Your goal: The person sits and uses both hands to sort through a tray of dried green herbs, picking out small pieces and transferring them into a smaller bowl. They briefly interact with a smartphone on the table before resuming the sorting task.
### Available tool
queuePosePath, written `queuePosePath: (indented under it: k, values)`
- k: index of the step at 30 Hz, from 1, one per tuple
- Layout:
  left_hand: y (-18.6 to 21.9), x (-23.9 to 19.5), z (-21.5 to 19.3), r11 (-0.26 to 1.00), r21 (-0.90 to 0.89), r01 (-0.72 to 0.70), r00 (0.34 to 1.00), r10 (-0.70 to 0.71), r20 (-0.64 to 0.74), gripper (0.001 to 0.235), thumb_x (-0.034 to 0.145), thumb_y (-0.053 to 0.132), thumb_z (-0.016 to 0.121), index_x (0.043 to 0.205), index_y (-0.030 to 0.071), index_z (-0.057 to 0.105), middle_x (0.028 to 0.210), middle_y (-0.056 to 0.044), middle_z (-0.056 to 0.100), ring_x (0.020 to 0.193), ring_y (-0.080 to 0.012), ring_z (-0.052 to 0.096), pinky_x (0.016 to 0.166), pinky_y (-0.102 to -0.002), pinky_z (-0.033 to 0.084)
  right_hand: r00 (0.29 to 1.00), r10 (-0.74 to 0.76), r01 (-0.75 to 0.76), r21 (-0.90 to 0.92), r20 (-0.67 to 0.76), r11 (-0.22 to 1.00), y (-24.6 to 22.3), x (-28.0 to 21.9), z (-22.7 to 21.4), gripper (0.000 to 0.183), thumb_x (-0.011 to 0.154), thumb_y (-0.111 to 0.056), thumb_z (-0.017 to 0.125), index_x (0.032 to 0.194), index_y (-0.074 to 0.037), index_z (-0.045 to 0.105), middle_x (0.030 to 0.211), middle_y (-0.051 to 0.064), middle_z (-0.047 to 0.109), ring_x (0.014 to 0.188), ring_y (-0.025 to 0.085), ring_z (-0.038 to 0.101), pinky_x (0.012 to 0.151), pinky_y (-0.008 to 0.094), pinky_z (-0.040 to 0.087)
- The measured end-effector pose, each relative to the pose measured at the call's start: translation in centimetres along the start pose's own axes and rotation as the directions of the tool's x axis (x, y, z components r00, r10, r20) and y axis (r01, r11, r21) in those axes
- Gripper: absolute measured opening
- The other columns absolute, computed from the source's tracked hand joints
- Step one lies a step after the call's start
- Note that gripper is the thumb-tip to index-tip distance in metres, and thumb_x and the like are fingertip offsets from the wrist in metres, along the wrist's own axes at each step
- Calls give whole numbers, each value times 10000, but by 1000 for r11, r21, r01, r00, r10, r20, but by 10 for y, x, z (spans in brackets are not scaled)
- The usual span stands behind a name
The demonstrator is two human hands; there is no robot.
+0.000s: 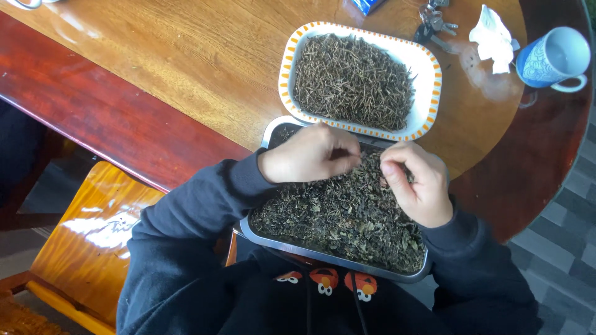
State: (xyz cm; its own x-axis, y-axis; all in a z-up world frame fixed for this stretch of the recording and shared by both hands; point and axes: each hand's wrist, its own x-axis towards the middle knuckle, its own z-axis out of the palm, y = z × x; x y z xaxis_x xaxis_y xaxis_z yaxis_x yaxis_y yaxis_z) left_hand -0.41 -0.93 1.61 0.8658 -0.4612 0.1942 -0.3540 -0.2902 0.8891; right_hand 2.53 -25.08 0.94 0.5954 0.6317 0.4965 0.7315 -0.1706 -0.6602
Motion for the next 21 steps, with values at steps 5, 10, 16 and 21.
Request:
queuePosePath:
  k: [5,10,16,21]
  values:
    - [-14,26,-25,901,433,4,967,106,-230,106,923,207,733,901,103,738,765,-47,717,727,-262,746,644,-375,598,998,-56,56,2,37,998,-9,4,2,127,977,-123,638,878,-83,707,761,63,672,596,269,580,585,387,502]
    - [-94,88,-72,838,545,30,869,247,-428,389,830,335,869,1090,91,714,858,-123,673,871,-361,700,779,-488,580,996,-74,72,43,51,997,-13,5,0,131,970,-154,630,894,-89,714,718,57,650,545,262,557,529,389,475]
    - [-289,158,-211,852,300,428,407,115,-906,987,562,363,1005,1365,129,481,1279,-85,665,1170,-293,658,1017,-419,499,984,-89,90,3,152,996,-15,9,-9,161,1001,-164,571,886,-65,622,810,39,630,726,219,600,725,344,479]
    - [-308,175,-240,916,-318,245,492,-400,-773,996,694,34,846,1500,150,273,1202,-135,583,963,-225,712,813,-343,661,978,-69,69,9,197,998,-6,6,-8,132,983,-160,611,878,-83,630,799,22,632,706,211,581,721,336,477]
